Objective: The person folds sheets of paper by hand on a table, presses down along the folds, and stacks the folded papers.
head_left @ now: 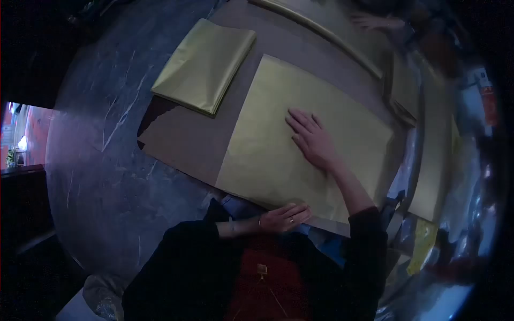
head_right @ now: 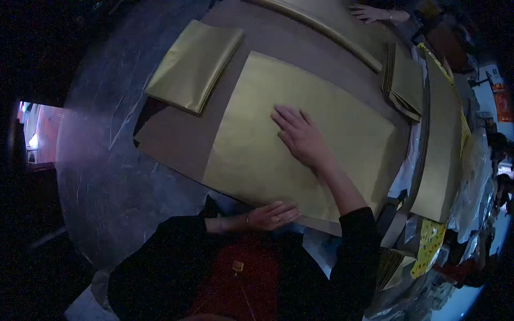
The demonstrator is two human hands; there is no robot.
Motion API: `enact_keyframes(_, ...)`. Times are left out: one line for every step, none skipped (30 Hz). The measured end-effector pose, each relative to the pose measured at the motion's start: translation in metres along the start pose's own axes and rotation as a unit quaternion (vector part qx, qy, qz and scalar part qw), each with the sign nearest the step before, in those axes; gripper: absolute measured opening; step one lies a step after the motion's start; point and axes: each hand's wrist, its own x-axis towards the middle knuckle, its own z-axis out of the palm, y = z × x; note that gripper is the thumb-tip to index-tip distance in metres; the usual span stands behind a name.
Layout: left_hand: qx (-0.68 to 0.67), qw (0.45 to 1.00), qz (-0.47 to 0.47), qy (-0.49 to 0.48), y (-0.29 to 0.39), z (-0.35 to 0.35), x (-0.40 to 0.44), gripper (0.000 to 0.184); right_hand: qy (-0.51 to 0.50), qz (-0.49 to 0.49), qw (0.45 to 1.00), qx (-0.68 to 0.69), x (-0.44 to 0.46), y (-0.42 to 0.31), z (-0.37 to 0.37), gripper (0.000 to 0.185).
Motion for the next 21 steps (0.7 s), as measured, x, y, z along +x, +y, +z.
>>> enact_keyframes(0.002,1.000,-0.005,0.000,0.000,0.001,0.000,0.040,-0.002,0.006,1.000,0.018,0.009,0.008,-0.005,0.044)
enact_keyframes(-0.003,1.000,-0.012,0.014,-0.001,0.001,-0.001,0.039,-0.004,0.019,1.000,0.014,0.019,0.018,-0.004,0.045)
enact_keyframes(-0.008,0.999,-0.019,0.027,0.001,0.001,-0.002,0.038,0.012,0.022,1.000,0.011,0.029,0.028,-0.005,0.045)
enact_keyframes(-0.007,0.999,-0.022,0.027,0.003,0.003,-0.002,0.038,0.030,0.024,0.999,0.007,0.039,0.038,-0.006,0.045)
enact_keyframes(0.025,0.999,-0.020,0.028,0.004,0.006,-0.002,0.038,0.038,0.031,0.999,-0.007,0.047,0.047,-0.007,0.045)
enact_keyframes(0.055,0.998,-0.018,0.028,0.005,0.007,-0.002,0.039,0.052,0.047,0.998,-0.004,0.055,0.055,-0.008,0.045)
enact_keyframes(0.056,0.998,-0.019,0.029,0.004,0.005,-0.001,0.039,0.066,0.064,0.996,-0.001,0.063,0.064,-0.009,0.045)
enact_keyframes(0.047,0.998,-0.020,0.032,0.002,0.003,0.001,0.038,0.070,0.055,0.996,-0.026,0.072,0.078,-0.006,0.047)
enact_keyframes(0.037,0.998,-0.020,0.036,0.001,0.001,0.001,0.037,0.070,0.053,0.996,-0.027,0.078,0.081,-0.007,0.047)
enact_keyframes(0.038,0.998,-0.022,0.037,0.002,0.002,0.001,0.037,0.079,0.071,0.994,-0.036,0.083,0.083,-0.007,0.047)
enact_keyframes(0.028,0.998,-0.031,0.054,0.002,0.003,0.002,0.036,0.089,0.088,0.991,-0.046,0.087,0.085,-0.009,0.048)
enact_keyframes(0.018,0.996,-0.040,0.071,0.002,0.003,0.003,0.036,0.076,0.076,0.992,-0.062,0.088,0.088,-0.010,0.049)
enact_keyframes(0.018,0.996,-0.040,0.072,0.002,0.003,0.002,0.036,0.076,0.076,0.992,-0.064,0.087,0.089,-0.008,0.049)
enact_keyframes(0.024,0.997,-0.030,0.065,0.002,0.003,0.002,0.036,0.082,0.067,0.993,-0.059,0.084,0.089,-0.006,0.049)
enact_keyframes(0.030,0.998,-0.020,0.058,0.000,0.003,0.002,0.036,0.089,0.057,0.993,-0.054,0.083,0.086,-0.006,0.050)
enact_keyframes(0.030,0.998,-0.022,0.060,-0.002,0.002,0.003,0.036,0.092,0.020,0.993,-0.069,0.083,0.072,-0.009,0.050)
enact_keyframes(0.025,0.998,-0.019,0.060,-0.003,0.000,0.003,0.036,0.072,-0.001,0.996,-0.050,0.079,0.057,-0.012,0.050)
enact_keyframes(0.018,0.998,-0.017,0.059,-0.002,-0.002,0.002,0.037,0.050,-0.021,0.998,-0.027,0.076,0.039,-0.014,0.049)
enact_keyframes(0.015,0.998,-0.025,0.056,-0.001,0.000,0.001,0.037,0.030,-0.037,0.998,-0.038,0.074,0.034,-0.009,0.048)
enact_keyframes(0.013,0.998,-0.019,0.060,-0.001,0.005,-0.001,0.037,0.022,-0.037,0.999,-0.032,0.074,0.031,-0.008,0.048)
enact_keyframes(0.007,0.998,-0.018,0.062,0.002,0.007,-0.002,0.038,0.021,-0.042,0.998,-0.034,0.074,0.026,-0.009,0.047)
